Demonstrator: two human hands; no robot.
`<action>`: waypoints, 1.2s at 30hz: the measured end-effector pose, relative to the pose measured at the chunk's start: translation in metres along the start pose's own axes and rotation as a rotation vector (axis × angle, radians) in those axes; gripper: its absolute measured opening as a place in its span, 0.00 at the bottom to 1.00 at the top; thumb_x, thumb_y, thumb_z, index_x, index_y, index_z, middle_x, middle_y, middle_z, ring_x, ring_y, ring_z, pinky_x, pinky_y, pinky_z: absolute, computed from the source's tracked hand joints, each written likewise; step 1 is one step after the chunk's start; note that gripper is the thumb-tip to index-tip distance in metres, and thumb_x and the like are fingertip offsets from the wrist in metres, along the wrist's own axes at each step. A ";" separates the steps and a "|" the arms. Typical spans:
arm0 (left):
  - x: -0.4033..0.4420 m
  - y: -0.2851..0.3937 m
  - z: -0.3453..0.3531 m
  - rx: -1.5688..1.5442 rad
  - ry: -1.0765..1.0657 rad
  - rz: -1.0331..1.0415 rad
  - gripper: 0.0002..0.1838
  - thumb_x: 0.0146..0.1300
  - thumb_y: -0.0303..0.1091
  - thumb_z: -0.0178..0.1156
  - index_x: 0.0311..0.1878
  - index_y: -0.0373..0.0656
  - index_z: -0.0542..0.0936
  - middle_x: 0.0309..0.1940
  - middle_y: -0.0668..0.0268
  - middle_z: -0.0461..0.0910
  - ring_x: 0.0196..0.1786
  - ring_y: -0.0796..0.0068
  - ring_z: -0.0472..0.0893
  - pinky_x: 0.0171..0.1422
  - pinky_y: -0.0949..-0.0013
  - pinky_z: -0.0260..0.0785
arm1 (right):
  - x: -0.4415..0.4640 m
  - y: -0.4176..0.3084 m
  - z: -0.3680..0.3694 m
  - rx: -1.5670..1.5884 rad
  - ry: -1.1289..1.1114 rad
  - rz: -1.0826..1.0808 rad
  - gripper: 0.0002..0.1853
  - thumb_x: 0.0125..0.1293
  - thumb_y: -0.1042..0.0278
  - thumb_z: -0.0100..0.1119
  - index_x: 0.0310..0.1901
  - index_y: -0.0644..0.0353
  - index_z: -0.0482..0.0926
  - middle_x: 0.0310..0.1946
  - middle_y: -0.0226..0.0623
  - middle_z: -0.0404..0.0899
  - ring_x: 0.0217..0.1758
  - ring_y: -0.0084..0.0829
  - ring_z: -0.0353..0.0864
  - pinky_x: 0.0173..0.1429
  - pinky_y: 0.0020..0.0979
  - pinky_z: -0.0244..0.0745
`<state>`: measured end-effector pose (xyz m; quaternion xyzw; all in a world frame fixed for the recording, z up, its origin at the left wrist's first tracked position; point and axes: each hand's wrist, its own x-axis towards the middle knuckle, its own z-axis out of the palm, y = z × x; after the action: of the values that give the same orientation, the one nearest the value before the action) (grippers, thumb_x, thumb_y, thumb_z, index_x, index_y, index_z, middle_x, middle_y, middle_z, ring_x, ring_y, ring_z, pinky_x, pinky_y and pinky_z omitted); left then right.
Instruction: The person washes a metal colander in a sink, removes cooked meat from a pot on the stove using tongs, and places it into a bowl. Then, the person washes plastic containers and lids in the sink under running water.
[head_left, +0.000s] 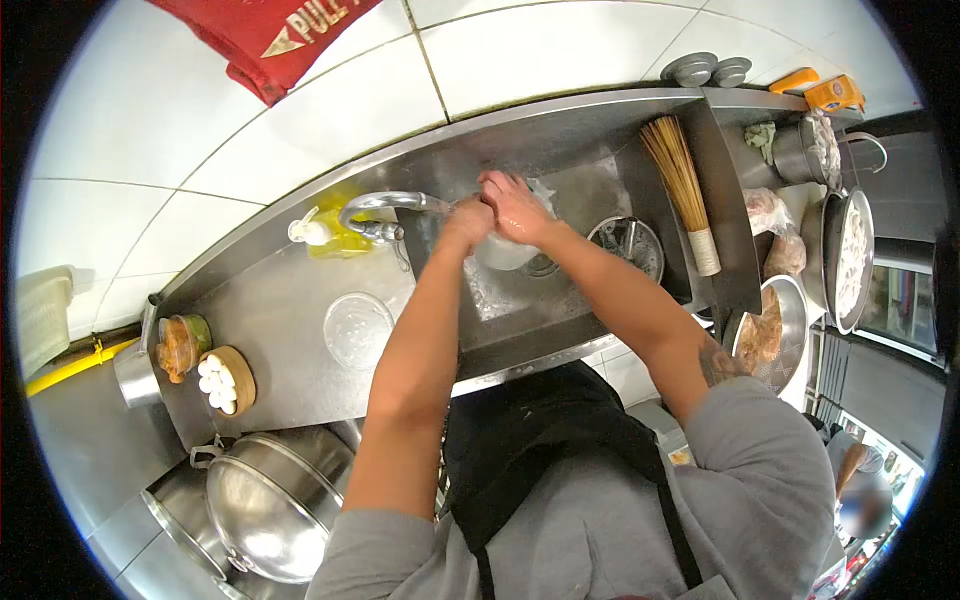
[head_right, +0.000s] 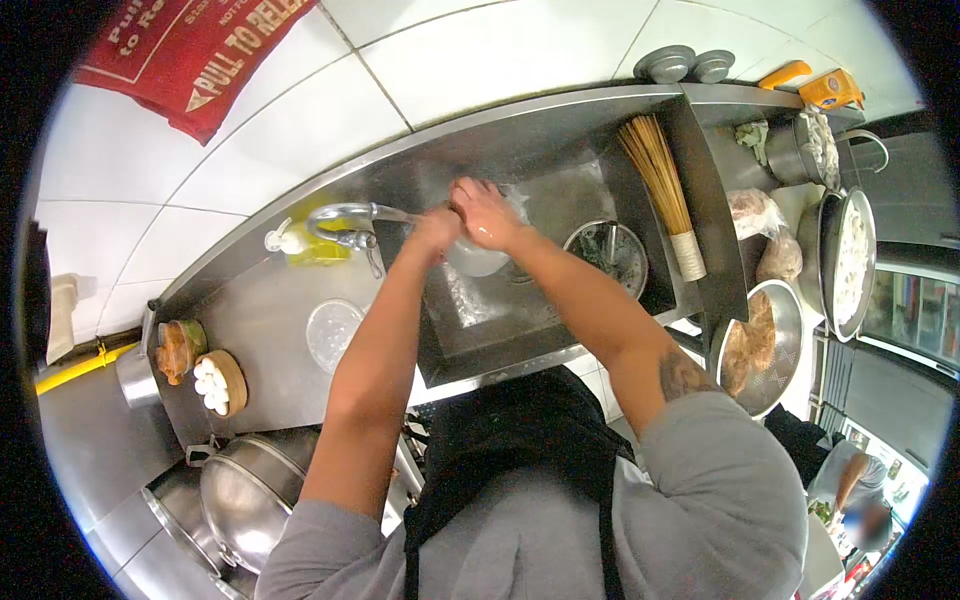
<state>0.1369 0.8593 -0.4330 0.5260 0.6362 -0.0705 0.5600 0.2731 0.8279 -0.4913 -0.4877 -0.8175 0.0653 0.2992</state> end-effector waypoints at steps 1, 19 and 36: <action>0.005 -0.008 0.001 0.127 0.072 0.116 0.26 0.60 0.35 0.47 0.62 0.43 0.76 0.59 0.46 0.75 0.61 0.47 0.76 0.66 0.55 0.67 | -0.009 0.021 0.022 0.017 -0.095 0.148 0.23 0.55 0.66 0.62 0.53 0.58 0.70 0.47 0.53 0.79 0.56 0.54 0.76 0.56 0.48 0.71; -0.009 -0.019 0.016 0.476 0.393 0.292 0.30 0.59 0.30 0.50 0.69 0.48 0.68 0.57 0.38 0.74 0.64 0.40 0.71 0.69 0.50 0.62 | -0.010 0.041 0.037 0.225 -0.292 0.410 0.20 0.58 0.68 0.58 0.54 0.54 0.78 0.44 0.50 0.82 0.49 0.51 0.80 0.53 0.48 0.74; -0.001 -0.002 0.030 0.231 0.612 0.329 0.30 0.59 0.29 0.49 0.68 0.43 0.67 0.49 0.38 0.79 0.51 0.39 0.81 0.58 0.48 0.72 | -0.084 -0.001 0.104 1.025 0.226 1.541 0.15 0.68 0.64 0.58 0.50 0.65 0.79 0.43 0.50 0.83 0.43 0.41 0.84 0.44 0.46 0.80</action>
<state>0.1541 0.8373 -0.4438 0.6779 0.6691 0.1097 0.2843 0.2434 0.7762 -0.6112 -0.7075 -0.1057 0.5509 0.4300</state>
